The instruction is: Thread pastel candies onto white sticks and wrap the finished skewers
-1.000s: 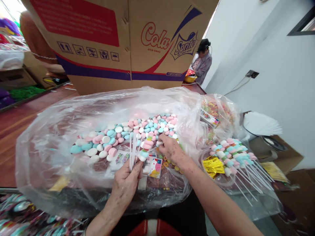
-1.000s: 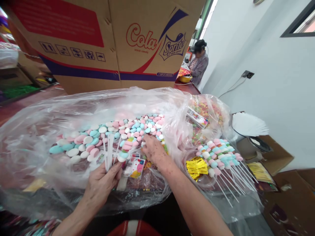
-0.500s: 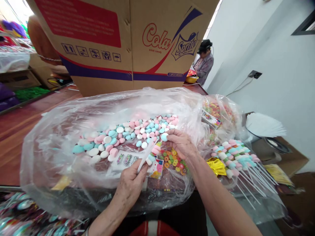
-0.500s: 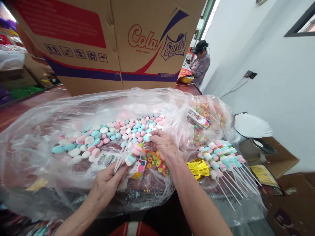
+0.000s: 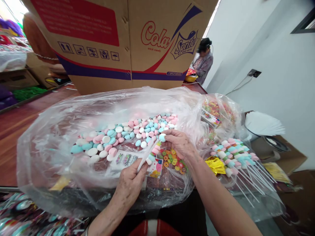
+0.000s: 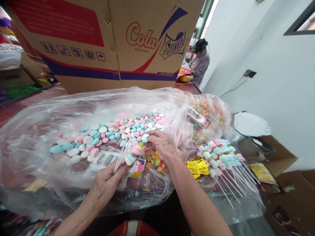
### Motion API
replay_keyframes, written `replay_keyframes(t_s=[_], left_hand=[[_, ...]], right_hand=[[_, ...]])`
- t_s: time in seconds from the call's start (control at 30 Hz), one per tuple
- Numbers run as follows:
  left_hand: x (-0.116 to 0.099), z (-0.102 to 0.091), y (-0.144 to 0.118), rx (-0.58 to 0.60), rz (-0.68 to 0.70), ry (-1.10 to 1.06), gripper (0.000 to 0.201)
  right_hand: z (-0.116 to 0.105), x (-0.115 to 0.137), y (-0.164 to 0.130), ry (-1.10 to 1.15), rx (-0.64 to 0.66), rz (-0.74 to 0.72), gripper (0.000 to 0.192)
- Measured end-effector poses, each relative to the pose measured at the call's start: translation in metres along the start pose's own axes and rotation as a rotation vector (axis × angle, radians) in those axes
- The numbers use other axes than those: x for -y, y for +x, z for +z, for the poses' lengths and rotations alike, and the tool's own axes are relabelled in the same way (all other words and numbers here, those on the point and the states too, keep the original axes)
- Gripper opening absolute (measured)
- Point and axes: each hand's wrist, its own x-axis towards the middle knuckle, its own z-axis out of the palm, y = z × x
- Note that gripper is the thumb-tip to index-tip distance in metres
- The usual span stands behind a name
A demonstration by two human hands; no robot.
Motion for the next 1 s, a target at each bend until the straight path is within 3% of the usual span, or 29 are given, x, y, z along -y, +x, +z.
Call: replay_keyframes(t_s=[0.2,0.43,0.7,1.0], left_hand=[[0.004,-0.001,-0.001,0.025,-0.014,-0.028,0.038],[0.006,0.001,0.002,-0.021,-0.042,-0.051,0.037],[0.015,0.003,0.003,-0.053,-0.002,-0.078,0.033],[0.01,0.004,0.004,-0.129,0.005,-0.079,0.03]], right_hand=[[0.0,-0.004,-0.001,-0.162,0.009,-0.063,0.022],[0.002,-0.019,-0.014,-0.475,-0.032,-0.328,0.027],[0.0,-0.03,-0.023,-0.71,-0.041,-0.498,0.029],[0.008,-0.043,-0.025,-0.776,0.009,-0.643,0.032]])
